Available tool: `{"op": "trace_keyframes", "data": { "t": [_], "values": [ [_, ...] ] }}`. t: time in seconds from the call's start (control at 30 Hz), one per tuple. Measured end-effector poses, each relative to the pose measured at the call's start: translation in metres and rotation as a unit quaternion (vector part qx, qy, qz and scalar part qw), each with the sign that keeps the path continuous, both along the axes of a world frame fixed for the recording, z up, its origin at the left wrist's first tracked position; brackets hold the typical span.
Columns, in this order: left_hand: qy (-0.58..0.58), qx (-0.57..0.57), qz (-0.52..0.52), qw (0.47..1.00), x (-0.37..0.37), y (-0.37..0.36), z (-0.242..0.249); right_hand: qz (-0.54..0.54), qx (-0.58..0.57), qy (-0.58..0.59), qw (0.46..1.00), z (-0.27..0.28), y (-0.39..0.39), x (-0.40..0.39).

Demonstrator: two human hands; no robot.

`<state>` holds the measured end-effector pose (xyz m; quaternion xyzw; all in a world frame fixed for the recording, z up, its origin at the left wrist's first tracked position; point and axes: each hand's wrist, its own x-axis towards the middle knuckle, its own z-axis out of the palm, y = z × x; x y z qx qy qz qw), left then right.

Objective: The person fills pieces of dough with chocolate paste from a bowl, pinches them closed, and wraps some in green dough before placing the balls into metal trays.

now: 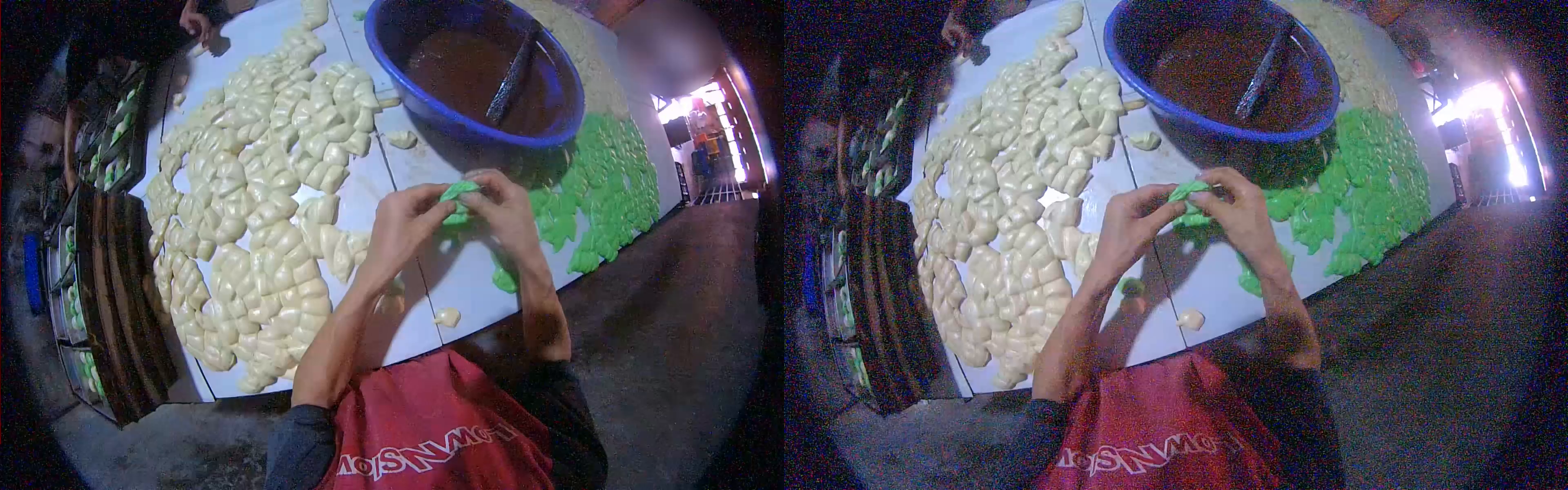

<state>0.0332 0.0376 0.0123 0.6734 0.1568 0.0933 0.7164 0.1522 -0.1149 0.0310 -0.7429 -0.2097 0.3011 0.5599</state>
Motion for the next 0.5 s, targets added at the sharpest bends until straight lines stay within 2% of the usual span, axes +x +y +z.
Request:
{"op": "trace_keyframes", "data": {
  "t": [0.03, 0.07, 0.17, 0.2, 0.23, 0.3, 0.37, 0.4, 0.5],
  "values": [
    [-0.010, -0.028, 0.007, 1.000, 0.001, -0.001, -0.003, -0.003, 0.029, -0.042, 0.999, -0.007, 0.000, -0.001],
    [0.001, -0.127, -0.024, 0.992, -0.002, -0.003, -0.005, -0.006, 0.058, -0.085, 0.995, -0.010, 0.002, -0.002],
    [-0.097, -0.065, 0.101, 0.988, 0.005, -0.021, 0.006, -0.029, 0.092, -0.047, 0.994, 0.011, 0.008, -0.014],
    [-0.140, -0.018, 0.087, 0.986, 0.010, -0.019, 0.009, -0.037, 0.087, -0.093, 0.991, 0.015, 0.013, -0.017],
    [-0.198, 0.016, 0.132, 0.971, 0.016, -0.023, 0.013, -0.038, 0.138, -0.033, 0.989, 0.019, 0.018, -0.022],
    [-0.277, 0.059, 0.129, 0.950, 0.026, -0.033, 0.020, -0.036, 0.268, 0.156, 0.950, 0.032, 0.027, -0.036],
    [-0.388, 0.043, 0.168, 0.905, 0.037, -0.035, 0.021, -0.026, 0.319, 0.220, 0.922, 0.048, 0.033, -0.040],
    [-0.390, -0.065, 0.166, 0.903, 0.044, -0.041, 0.018, -0.020, 0.345, 0.251, 0.904, 0.052, 0.036, -0.036],
    [-0.377, -0.116, 0.182, 0.901, 0.058, -0.038, 0.015, 0.024, 0.309, 0.299, 0.903, 0.055, 0.048, -0.009]
  ]
}}
